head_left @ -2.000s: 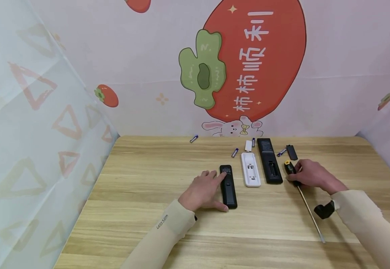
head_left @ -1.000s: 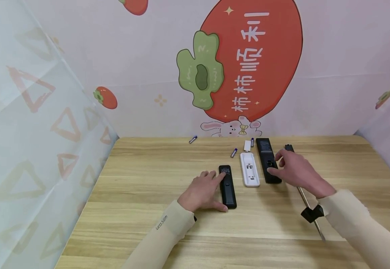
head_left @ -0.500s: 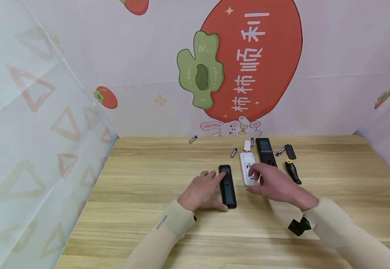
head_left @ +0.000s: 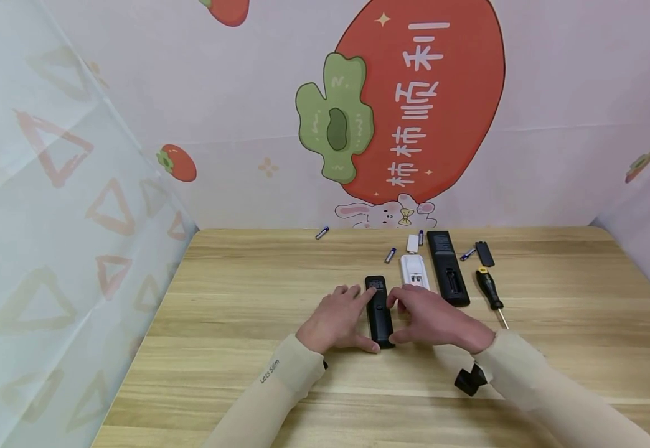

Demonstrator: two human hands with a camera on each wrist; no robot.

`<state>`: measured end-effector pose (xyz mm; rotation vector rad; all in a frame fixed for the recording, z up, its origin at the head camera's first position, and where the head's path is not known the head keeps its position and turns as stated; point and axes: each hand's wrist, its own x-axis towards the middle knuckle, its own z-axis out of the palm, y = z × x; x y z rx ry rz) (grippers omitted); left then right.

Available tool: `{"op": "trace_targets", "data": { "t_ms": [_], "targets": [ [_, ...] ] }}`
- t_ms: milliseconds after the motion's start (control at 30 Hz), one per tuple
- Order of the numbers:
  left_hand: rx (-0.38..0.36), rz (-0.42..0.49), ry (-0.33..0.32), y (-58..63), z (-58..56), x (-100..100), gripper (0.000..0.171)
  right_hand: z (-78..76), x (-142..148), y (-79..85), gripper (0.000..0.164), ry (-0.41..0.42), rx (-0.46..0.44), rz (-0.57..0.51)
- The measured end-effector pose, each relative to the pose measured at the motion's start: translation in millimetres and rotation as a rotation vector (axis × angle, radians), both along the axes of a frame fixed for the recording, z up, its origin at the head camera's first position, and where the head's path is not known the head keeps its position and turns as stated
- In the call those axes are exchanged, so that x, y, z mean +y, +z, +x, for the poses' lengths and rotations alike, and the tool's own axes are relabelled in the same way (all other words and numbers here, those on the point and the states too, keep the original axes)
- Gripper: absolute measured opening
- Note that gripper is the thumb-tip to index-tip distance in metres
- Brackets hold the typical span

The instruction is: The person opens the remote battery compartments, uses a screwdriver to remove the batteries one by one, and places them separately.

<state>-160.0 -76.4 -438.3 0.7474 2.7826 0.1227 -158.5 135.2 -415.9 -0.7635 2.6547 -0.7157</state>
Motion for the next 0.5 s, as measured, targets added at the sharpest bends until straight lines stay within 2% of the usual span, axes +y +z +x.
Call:
{"op": "trace_targets", "data": {
  "t_ms": [200, 500],
  "targets": [
    [-0.007, 0.009, 0.011, -0.4, -0.4, -2, 0.11, -4.1, -8, -3.3, 0.05, 0.043, 0.046, 0.044],
    [0.002, 0.017, 0.009, -0.9, -0.1, -3, 0.111, -8.7, -14, -8.7, 0.052, 0.044, 0.039, 0.08]
  ]
}}
